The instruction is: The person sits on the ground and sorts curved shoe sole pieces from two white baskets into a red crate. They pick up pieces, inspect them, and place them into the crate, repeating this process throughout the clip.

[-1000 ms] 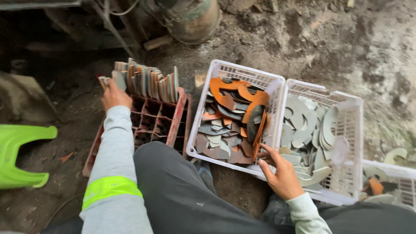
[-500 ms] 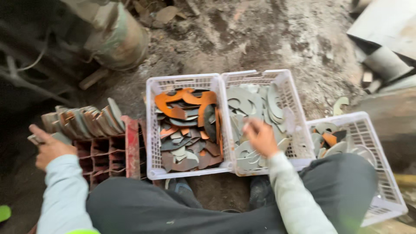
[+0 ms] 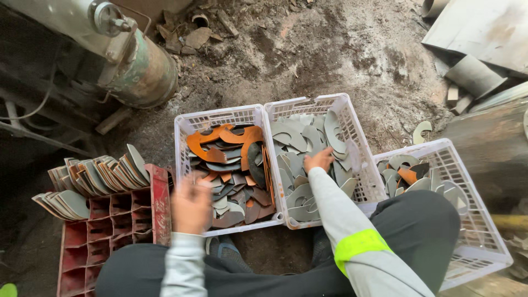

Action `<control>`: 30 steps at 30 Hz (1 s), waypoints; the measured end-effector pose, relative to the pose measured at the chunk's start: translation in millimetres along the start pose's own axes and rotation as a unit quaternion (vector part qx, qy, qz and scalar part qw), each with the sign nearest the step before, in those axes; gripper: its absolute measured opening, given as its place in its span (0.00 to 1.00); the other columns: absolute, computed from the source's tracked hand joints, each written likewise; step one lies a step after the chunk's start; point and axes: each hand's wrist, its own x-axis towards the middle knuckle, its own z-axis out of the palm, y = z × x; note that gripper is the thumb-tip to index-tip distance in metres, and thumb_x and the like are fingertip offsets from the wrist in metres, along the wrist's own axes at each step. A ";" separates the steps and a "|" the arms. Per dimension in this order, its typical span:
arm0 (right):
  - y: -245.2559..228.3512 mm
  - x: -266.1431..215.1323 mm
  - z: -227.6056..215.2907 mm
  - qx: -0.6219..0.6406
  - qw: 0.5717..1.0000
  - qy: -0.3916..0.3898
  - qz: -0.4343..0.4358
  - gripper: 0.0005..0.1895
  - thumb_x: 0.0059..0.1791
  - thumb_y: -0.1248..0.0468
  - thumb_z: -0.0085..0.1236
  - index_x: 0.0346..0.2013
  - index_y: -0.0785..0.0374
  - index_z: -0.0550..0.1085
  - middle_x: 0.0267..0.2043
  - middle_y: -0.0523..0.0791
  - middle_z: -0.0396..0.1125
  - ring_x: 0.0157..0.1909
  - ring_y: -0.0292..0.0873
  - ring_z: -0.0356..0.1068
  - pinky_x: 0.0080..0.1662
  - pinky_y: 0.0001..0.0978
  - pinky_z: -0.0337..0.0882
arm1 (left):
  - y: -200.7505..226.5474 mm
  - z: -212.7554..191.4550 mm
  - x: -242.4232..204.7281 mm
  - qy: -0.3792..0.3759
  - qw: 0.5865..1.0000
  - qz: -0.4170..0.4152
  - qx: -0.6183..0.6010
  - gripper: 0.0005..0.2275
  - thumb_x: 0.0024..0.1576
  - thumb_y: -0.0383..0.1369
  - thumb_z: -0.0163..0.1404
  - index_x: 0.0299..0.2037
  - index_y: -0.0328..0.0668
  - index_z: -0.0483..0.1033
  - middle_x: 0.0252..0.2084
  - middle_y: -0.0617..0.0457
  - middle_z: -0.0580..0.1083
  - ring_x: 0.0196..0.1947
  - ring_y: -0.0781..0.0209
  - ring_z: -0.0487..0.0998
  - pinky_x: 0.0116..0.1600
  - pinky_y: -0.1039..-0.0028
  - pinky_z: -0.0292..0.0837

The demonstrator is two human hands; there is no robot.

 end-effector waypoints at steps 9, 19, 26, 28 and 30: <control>-4.0 1.0 -110.5 -0.031 0.959 -0.043 -0.278 0.20 0.43 0.63 0.68 0.47 0.65 0.76 0.46 0.57 0.73 0.50 0.63 0.72 0.52 0.49 0.71 | 20.4 54.1 -32.7 -0.131 0.982 0.090 0.099 0.22 0.55 0.37 0.58 0.57 0.36 0.73 0.44 0.44 0.78 0.45 0.48 0.79 0.51 0.63 0.73; -124.1 -88.6 -199.1 0.086 0.719 -0.503 -0.471 0.13 0.45 0.65 0.66 0.44 0.62 0.80 0.39 0.46 0.79 0.43 0.42 0.77 0.48 0.35 0.75 | 5.9 80.7 -27.1 -0.377 0.916 0.006 -0.137 0.19 0.66 0.42 0.48 0.56 0.31 0.73 0.39 0.48 0.76 0.41 0.60 0.75 0.49 0.70 0.72; -109.4 29.4 -6.9 -0.008 0.949 -0.122 -0.292 0.20 0.48 0.57 0.63 0.53 0.59 0.76 0.48 0.56 0.72 0.51 0.58 0.72 0.55 0.46 0.71 | -44.4 60.5 -16.0 -0.203 0.942 -0.223 -0.146 0.31 0.70 0.50 0.36 0.29 0.23 0.75 0.19 0.49 0.75 0.18 0.61 0.74 0.28 0.70 0.72; -101.1 35.7 22.5 -0.093 0.937 -0.103 -0.320 0.31 0.43 0.57 0.69 0.59 0.60 0.71 0.54 0.65 0.63 0.55 0.66 0.66 0.55 0.51 0.68 | -38.4 53.5 -8.9 -0.202 0.942 -0.232 -0.134 0.30 0.68 0.49 0.36 0.30 0.27 0.79 0.19 0.48 0.76 0.18 0.60 0.76 0.29 0.71 0.72; -92.7 31.4 30.9 -0.137 0.942 -0.121 -0.283 0.30 0.43 0.58 0.68 0.59 0.53 0.70 0.60 0.59 0.61 0.60 0.62 0.64 0.57 0.50 0.68 | -31.3 51.7 -5.3 -0.204 0.936 -0.246 -0.145 0.28 0.66 0.49 0.36 0.31 0.28 0.80 0.19 0.48 0.76 0.18 0.59 0.76 0.29 0.71 0.72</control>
